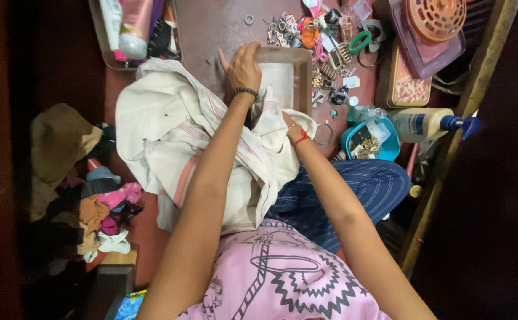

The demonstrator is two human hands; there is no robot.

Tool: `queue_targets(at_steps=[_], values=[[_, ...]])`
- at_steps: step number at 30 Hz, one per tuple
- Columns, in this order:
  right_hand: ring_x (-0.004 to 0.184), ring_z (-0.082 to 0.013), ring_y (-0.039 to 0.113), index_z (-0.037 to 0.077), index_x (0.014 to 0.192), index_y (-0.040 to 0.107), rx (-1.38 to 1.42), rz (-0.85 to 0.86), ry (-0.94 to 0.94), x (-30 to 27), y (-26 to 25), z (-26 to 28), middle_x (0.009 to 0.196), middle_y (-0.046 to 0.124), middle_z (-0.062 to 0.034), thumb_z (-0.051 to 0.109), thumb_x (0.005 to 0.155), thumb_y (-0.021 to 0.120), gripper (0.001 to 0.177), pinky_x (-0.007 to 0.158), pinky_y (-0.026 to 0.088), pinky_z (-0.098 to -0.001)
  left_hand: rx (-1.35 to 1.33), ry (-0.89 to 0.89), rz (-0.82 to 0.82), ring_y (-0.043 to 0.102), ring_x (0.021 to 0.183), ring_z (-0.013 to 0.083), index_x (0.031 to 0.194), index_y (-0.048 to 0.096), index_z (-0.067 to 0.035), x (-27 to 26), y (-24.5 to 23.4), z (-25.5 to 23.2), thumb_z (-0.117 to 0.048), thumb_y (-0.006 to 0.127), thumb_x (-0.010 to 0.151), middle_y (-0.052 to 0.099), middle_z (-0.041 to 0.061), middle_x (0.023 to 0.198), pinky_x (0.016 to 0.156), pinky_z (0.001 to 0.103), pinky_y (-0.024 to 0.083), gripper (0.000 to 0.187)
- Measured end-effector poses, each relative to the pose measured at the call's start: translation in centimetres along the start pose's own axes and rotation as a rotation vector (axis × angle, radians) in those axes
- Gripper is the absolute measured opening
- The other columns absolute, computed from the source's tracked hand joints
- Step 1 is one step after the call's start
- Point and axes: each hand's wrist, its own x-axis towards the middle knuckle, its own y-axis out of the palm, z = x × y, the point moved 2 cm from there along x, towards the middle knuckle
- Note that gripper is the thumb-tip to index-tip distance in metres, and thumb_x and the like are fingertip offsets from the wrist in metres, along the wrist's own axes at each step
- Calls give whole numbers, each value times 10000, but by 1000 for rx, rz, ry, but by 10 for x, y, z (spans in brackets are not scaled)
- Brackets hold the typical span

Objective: The person sits on the floor and handles a small round container of rhinestones, picking at its contents. They then place jewelry pieces into a plastic storage box, wipe the box with a cloth, and sort assorted jewelry items into the box.

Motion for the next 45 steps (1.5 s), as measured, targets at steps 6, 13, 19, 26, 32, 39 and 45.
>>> queue_targets(at_steps=[6, 13, 19, 26, 32, 39, 45], values=[[797, -446, 673, 11, 776, 698, -44, -211, 31, -29, -52, 13, 831, 690, -259, 232, 754, 682, 223, 743, 534, -500, -36, -143, -37, 660, 1119, 292, 1212, 678, -169, -15, -5, 46, -18, 594, 855, 728, 89, 1181, 1157, 529, 236, 397], [706, -432, 619, 22, 747, 621, 105, -826, -26, -111, -84, 42, 729, 629, -216, 186, 830, 696, 198, 683, 483, -522, -259, -157, -440, 613, 1279, 372, 1157, 695, -107, -25, 12, 68, 54, 524, 910, 688, 125, 1289, 1104, 425, 461, 341], [739, -392, 602, 14, 912, 654, 215, -1080, 424, -113, -58, 22, 784, 628, -202, 145, 926, 659, 132, 682, 439, -479, -436, -581, -561, 575, 1325, 394, 1337, 533, -36, -57, 2, 61, 16, 477, 985, 587, 226, 1393, 1163, 442, 441, 360], [791, -130, 583, -1, 960, 650, 821, -1297, 483, -103, -42, 17, 858, 667, -53, 152, 966, 657, 153, 744, 497, -298, -162, -314, -300, 62, 1438, 524, 1460, 277, 162, -65, -54, -14, -89, 789, 683, 188, 385, 1531, 1153, 560, 89, 964], [891, -126, 572, -25, 994, 616, 730, -1316, 457, -111, -97, 45, 940, 650, -49, 91, 956, 717, 159, 838, 507, -288, 270, 303, 291, 208, 1530, 397, 1483, 466, 6, 28, -54, -19, -181, 730, 847, 322, 205, 1623, 1270, 512, 181, 714], [1138, -304, 686, -13, 1230, 647, 324, -1250, 292, -70, -146, 72, 1170, 697, -160, -39, 890, 608, 343, 1031, 524, -365, 366, 461, 478, 633, 1108, 367, 1123, 704, -84, 74, 5, 19, -299, 684, 996, 692, 181, 1129, 1080, 519, 397, 251], [1170, -322, 643, -38, 1234, 628, -39, -742, 91, 40, -83, 57, 1222, 680, -211, 71, 901, 560, 357, 1046, 485, -391, 289, 664, 392, 646, 970, 315, 961, 728, -80, 69, 22, 33, -516, 725, 918, 704, 145, 960, 820, 476, 477, 438]])
